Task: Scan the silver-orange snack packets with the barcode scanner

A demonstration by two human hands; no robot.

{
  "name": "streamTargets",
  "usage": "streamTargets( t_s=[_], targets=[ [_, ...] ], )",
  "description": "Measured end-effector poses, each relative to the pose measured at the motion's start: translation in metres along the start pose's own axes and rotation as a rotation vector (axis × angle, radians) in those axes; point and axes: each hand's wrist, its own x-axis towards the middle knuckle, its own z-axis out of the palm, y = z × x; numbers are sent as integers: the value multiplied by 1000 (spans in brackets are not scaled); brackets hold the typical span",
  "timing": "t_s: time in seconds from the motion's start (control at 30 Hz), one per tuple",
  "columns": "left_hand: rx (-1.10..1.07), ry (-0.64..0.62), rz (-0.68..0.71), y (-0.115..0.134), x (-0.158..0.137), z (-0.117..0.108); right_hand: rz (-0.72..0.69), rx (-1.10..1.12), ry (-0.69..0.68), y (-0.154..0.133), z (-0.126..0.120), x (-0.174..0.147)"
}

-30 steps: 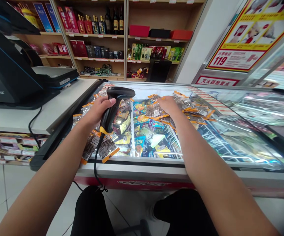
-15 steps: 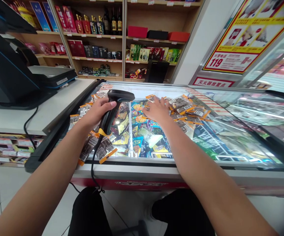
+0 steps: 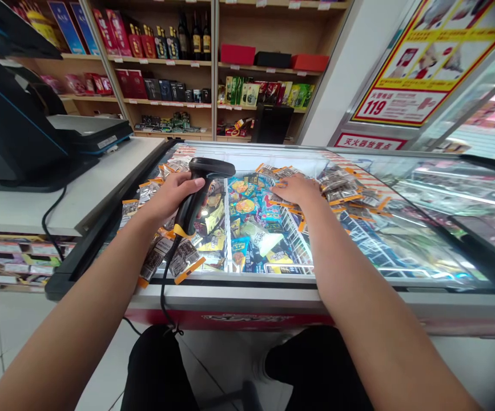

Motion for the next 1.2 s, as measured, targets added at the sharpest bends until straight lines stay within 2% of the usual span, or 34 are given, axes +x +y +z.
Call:
streamTargets(
  t_s=[0.17,0.3,0.37,0.43,0.47,0.5,0.6,0.7,0.87,1.07,1.13,1.2],
  targets=[
    [-13,90,35,4,-1,3,7,84,98,-4,-8,-4],
    [-10,152,76,9,-2,5,-75,239,284,-34,-12,-18],
    [-20,178,97,12,-2,5,-237,386,279,-59,-7,-29],
    [-40,195,117,14,-2,5,-511,512,143,-89,3,-43],
    [-50,201,124,14,-2,5,-634,504,88,-103,10,-49],
    [-56,205,130,15,-2,4,-682,478,49,-117,16,-56],
    [-54,203,134,14,-1,5,-662,434,5,-147,31,-69],
    [-63,187,143,13,1,4,-658,381,0,-160,36,-74],
    [-86,184,149,10,3,2,-659,266,106,-164,34,-76],
    [-62,228,119,9,4,1,-758,116,240,-160,29,-76],
    [-59,235,113,9,3,1,-721,197,289,-153,27,-71],
    [-58,243,101,9,3,1,-636,386,364,-142,25,-61]
  ],
)
